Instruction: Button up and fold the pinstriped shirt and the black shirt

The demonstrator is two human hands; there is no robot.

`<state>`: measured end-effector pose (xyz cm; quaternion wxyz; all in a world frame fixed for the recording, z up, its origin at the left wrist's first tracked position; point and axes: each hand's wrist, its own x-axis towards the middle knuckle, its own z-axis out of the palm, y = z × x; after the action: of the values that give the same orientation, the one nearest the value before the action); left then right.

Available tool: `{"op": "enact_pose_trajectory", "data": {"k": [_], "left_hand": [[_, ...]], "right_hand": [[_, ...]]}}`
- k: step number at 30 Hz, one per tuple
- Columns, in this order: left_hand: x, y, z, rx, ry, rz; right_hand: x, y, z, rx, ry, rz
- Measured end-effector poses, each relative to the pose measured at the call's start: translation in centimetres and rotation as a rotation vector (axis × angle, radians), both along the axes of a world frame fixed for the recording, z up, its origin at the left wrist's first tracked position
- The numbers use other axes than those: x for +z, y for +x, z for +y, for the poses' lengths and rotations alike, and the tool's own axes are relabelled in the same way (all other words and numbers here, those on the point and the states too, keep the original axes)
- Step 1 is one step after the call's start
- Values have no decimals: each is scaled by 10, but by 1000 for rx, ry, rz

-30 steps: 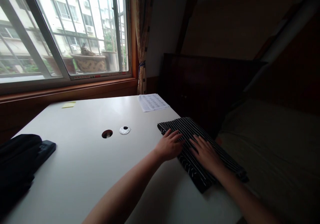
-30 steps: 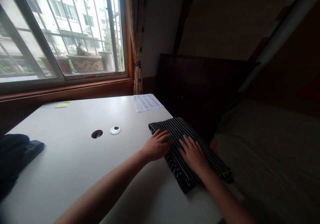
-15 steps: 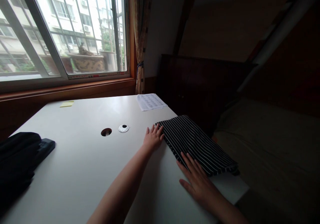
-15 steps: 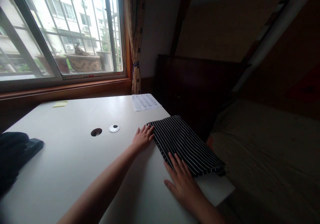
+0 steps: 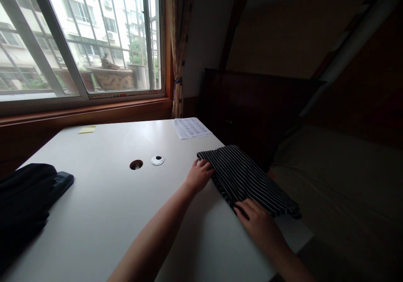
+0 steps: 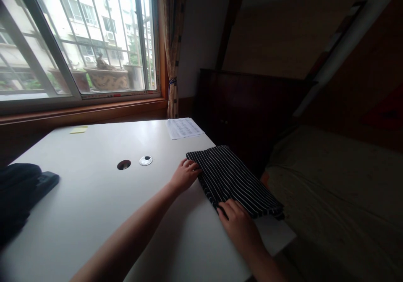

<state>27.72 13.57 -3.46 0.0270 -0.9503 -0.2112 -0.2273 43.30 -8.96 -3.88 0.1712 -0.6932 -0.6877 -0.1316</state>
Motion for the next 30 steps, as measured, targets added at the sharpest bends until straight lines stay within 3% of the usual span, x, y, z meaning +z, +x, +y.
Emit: {"op": "enact_pose_trajectory", "data": {"k": [12,18,25,30], "left_hand": [[4,-6,1,-81,40,47],[2,-13,5,-74,0,44],[-14,-5,18,88,-119,31],[-21,3,19,166,-181,28]], "right_hand": [[13,-16,-2,129,-36,-104],[13,-16,-3,94,-98,-66],[17,26,1,21,-61,-12],[15,68,41,-41,-57,-59]]}}
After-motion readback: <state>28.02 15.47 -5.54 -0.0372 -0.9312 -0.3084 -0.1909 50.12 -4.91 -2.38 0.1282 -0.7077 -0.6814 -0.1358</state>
